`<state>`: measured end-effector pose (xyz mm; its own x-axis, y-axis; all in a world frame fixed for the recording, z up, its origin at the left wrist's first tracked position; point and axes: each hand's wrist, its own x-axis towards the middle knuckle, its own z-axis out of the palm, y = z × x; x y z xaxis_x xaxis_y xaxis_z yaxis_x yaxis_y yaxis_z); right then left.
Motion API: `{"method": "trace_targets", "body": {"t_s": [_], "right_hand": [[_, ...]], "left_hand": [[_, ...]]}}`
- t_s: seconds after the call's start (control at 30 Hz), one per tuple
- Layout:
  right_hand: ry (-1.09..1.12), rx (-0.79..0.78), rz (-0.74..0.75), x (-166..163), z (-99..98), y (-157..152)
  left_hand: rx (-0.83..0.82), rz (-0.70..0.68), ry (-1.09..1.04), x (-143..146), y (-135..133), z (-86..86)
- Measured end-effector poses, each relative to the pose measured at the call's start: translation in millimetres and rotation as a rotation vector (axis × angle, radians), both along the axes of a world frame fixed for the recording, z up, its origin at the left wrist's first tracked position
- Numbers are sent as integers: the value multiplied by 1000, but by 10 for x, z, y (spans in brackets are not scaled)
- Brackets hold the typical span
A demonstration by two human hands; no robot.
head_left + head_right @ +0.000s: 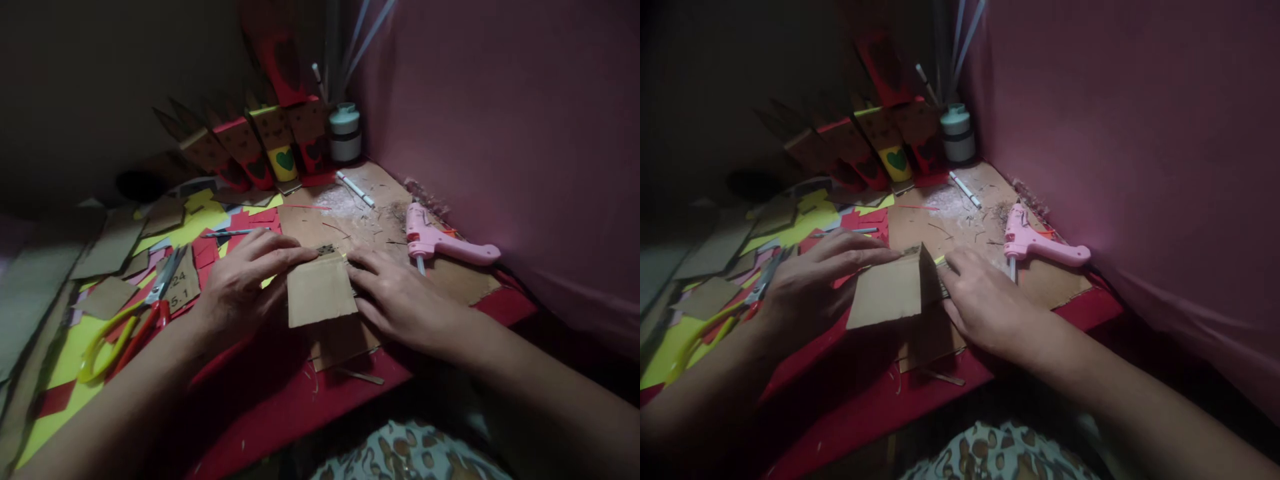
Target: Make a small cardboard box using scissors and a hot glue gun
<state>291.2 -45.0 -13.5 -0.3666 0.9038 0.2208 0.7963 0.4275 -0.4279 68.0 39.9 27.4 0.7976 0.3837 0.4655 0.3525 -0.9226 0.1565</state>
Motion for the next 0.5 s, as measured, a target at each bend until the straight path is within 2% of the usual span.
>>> {"method": "trace_targets", "body": {"t_s": [0.1, 0.2, 0.27, 0.33, 0.4, 0.5], "right_hand": [[-15, -18, 12, -1, 13, 1], [-2, 40, -12, -4, 28, 23], [33, 81, -90, -12, 55, 78], [87, 95, -230, -27, 90, 175], [214, 0, -288, -51, 115, 300], [403, -156, -240, -92, 115, 474]], "left_hand": [[-18, 46, -21, 23, 3, 12], [-37, 105, -67, 48, -2, -2], [-63, 136, -106, 65, -11, -20], [-104, 167, -146, 82, -24, -35], [-149, 190, -177, 95, -37, -44], [-214, 206, -208, 105, -49, -54]]}}
